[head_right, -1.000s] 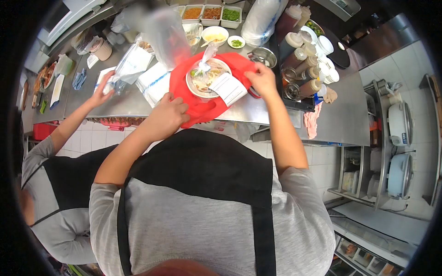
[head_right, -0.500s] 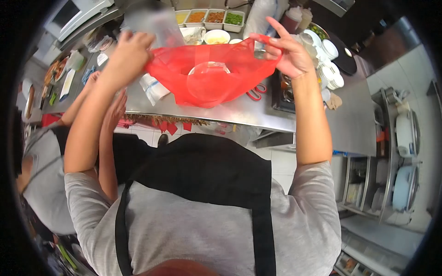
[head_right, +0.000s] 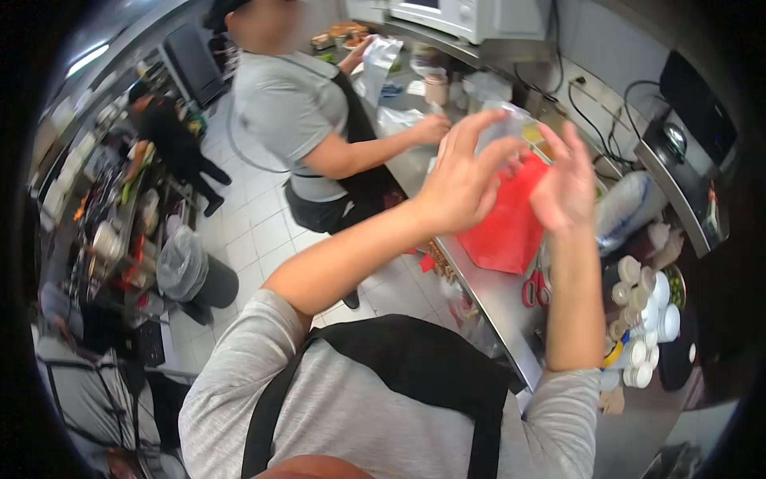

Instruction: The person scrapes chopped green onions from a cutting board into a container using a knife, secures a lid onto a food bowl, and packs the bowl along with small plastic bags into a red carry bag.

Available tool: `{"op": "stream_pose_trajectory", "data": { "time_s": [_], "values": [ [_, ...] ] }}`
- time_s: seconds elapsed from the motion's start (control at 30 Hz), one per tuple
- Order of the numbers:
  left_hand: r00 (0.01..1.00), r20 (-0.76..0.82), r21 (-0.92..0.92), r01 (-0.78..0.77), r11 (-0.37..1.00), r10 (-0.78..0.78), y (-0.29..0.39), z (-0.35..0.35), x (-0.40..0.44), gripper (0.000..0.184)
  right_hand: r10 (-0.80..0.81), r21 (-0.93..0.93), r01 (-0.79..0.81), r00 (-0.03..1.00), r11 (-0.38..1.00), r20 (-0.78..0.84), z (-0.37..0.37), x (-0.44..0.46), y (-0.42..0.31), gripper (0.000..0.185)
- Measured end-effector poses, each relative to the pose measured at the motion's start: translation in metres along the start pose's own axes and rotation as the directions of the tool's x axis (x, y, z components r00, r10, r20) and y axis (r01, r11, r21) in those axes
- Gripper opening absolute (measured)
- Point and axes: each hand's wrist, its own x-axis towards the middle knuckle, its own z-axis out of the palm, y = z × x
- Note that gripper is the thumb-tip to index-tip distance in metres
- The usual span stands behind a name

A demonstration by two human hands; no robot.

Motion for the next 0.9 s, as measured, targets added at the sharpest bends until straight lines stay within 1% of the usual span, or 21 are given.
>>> {"op": "stream_pose_trajectory", "data": {
  "time_s": [0.03, 0.1, 0.13, 0.23, 0.3, 0.37, 0.43, 0.47, 0.5, 0.53, 0.57, 0.6, 0.63, 0.67, 0.7, 0.77, 0.8, 0.83, 0.9],
  "values": [
    [0.999, -0.004, 0.03, -0.034, 0.999, 0.035, 0.01, -0.017, -0.011, 0.053, 0.077, 0.017, -0.078, 0.993, 0.997, 0.086, 0.028, -0.025, -0.021, 0.064],
    [0.994, -0.005, 0.061, -0.111, 0.992, 0.111, 0.038, -0.043, -0.029, 0.051, -0.029, 0.016, 0.027, 0.984, 1.0, 0.176, 0.064, -0.071, -0.058, 0.077],
    [0.993, 0.042, 0.112, -0.11, 0.988, 0.106, 0.049, -0.059, -0.038, 0.047, -0.086, -0.016, 0.091, 0.975, 0.996, 0.205, 0.077, -0.088, -0.078, 0.079],
    [1.0, 0.01, 0.048, -0.024, 0.999, 0.023, 0.063, -0.083, -0.078, 0.043, -0.217, -0.154, 0.262, 0.942, 0.953, 0.256, 0.115, -0.142, -0.124, 0.083],
    [0.993, 0.037, 0.061, 0.108, 0.992, -0.111, 0.07, -0.098, -0.114, 0.038, -0.232, -0.234, 0.296, 0.936, 0.926, 0.266, 0.138, -0.176, -0.146, 0.082],
    [0.961, 0.111, 0.107, 0.243, 0.964, -0.254, 0.071, -0.109, -0.155, 0.034, -0.167, -0.333, 0.25, 0.951, 0.909, 0.259, 0.164, -0.209, -0.157, 0.083],
    [0.919, 0.125, 0.094, 0.365, 0.926, -0.375, 0.078, -0.119, -0.199, 0.035, -0.114, -0.439, 0.186, 0.976, 0.879, 0.184, 0.181, -0.24, -0.157, 0.083],
    [0.898, 0.13, 0.116, 0.407, 0.906, -0.42, 0.086, -0.124, -0.22, 0.034, -0.085, -0.489, 0.141, 0.987, 0.861, 0.135, 0.189, -0.256, -0.155, 0.082],
    [0.876, 0.128, 0.147, 0.448, 0.882, -0.466, 0.093, -0.129, -0.242, 0.033, -0.175, -0.626, 0.229, 0.973, 0.746, 0.147, 0.183, -0.27, -0.149, 0.072],
    [0.833, 0.134, 0.137, 0.521, 0.843, -0.537, 0.099, -0.131, -0.268, 0.031, -0.264, -0.746, 0.29, 0.951, 0.599, 0.158, 0.179, -0.284, -0.142, 0.064],
    [0.791, 0.141, 0.138, 0.58, 0.803, -0.596, 0.102, -0.135, -0.292, 0.028, -0.23, -0.73, 0.247, 0.965, 0.637, 0.126, 0.168, -0.303, -0.156, 0.067],
    [0.697, 0.18, 0.12, 0.685, 0.719, -0.694, 0.11, -0.142, -0.311, 0.027, -0.196, -0.711, 0.203, 0.976, 0.673, 0.094, 0.158, -0.323, -0.17, 0.071],
    [0.585, 0.23, 0.111, 0.779, 0.618, -0.778, 0.122, -0.145, -0.329, 0.026, -0.119, -0.633, 0.116, 0.992, 0.765, 0.039, 0.149, -0.349, -0.187, 0.073],
    [0.522, 0.246, 0.111, 0.822, 0.558, -0.817, 0.135, -0.145, -0.346, 0.026, -0.037, -0.541, 0.027, 0.999, 0.84, -0.008, 0.144, -0.374, -0.199, 0.076],
    [0.456, 0.261, 0.114, 0.861, 0.496, -0.851, 0.15, -0.143, -0.359, 0.027, -0.093, -0.574, 0.044, 0.994, 0.818, -0.056, 0.138, -0.401, -0.201, 0.073],
    [0.404, 0.357, 0.105, 0.878, 0.466, -0.842, 0.181, -0.134, -0.369, 0.027, -0.246, -0.714, 0.0, 0.938, 0.7, -0.242, 0.122, -0.452, -0.203, 0.073],
    [0.378, 0.398, 0.108, 0.886, 0.451, -0.836, 0.194, -0.125, -0.367, 0.028, -0.288, -0.788, -0.035, 0.92, 0.615, -0.266, 0.113, -0.475, -0.205, 0.07],
    [0.396, 0.446, 0.078, 0.876, 0.476, -0.803, 0.207, -0.114, -0.356, 0.028, -0.306, -0.807, -0.056, 0.908, 0.588, -0.286, 0.101, -0.496, -0.211, 0.068],
    [0.428, 0.519, 0.02, 0.859, 0.512, -0.739, 0.236, -0.085, -0.326, 0.028, -0.35, -0.775, -0.085, 0.858, 0.626, -0.377, 0.084, -0.525, -0.214, 0.07]
  ]
}}
